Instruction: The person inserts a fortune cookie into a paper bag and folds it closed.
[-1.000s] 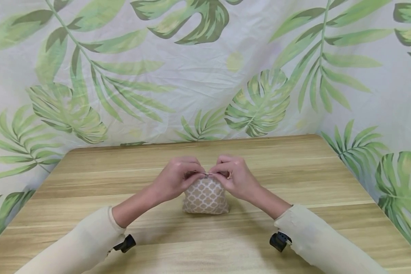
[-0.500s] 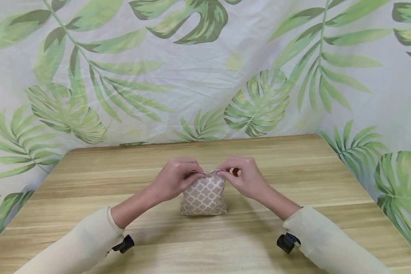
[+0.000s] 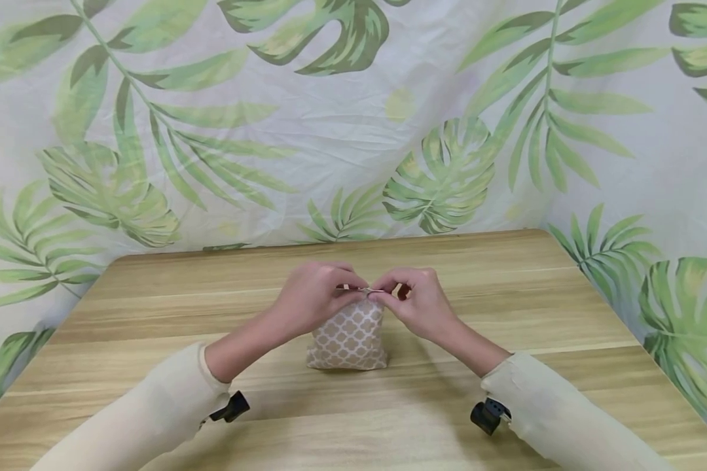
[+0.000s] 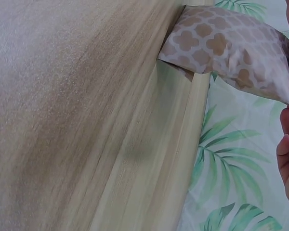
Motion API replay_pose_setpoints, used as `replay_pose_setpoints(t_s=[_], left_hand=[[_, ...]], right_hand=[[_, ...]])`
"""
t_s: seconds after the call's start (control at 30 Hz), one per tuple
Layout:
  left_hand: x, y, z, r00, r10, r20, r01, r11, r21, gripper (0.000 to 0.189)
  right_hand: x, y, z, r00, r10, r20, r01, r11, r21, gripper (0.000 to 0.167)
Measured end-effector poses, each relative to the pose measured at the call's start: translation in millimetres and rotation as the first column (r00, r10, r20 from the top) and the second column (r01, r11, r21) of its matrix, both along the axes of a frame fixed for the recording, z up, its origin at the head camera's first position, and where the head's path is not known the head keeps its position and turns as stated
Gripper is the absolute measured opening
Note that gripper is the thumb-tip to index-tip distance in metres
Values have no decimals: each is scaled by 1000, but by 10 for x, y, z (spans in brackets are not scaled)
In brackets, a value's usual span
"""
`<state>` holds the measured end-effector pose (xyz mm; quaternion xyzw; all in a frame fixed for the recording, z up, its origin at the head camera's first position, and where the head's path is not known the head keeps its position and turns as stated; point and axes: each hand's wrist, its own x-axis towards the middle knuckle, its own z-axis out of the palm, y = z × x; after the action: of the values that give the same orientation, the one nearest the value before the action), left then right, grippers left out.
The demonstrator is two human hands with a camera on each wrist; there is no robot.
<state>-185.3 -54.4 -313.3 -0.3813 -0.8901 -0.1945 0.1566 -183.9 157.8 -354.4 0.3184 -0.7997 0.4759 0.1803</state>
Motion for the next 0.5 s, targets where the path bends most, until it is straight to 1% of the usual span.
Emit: replay_pose_setpoints(t_s=[0.07, 0.2, 0.3, 0.5], left_hand=[[5, 27, 12, 1000, 11, -6, -11, 1000, -12, 9], [5, 51, 11, 1000, 28, 2, -27, 999, -20, 6], [2, 49, 2, 1000, 28, 7, -28, 999, -21, 5], [-9, -3, -37, 1000, 18, -16, -19, 999, -47, 9]], right_hand=[[3, -5, 1, 1000, 2, 14, -2, 1000, -11, 11], [-1, -7, -6, 1000, 22, 19, -21, 999, -31, 11], [-8, -1, -22, 999, 37, 12, -36, 998, -44, 13], [-8, 9, -52, 999, 44, -17, -45, 996, -80, 16]])
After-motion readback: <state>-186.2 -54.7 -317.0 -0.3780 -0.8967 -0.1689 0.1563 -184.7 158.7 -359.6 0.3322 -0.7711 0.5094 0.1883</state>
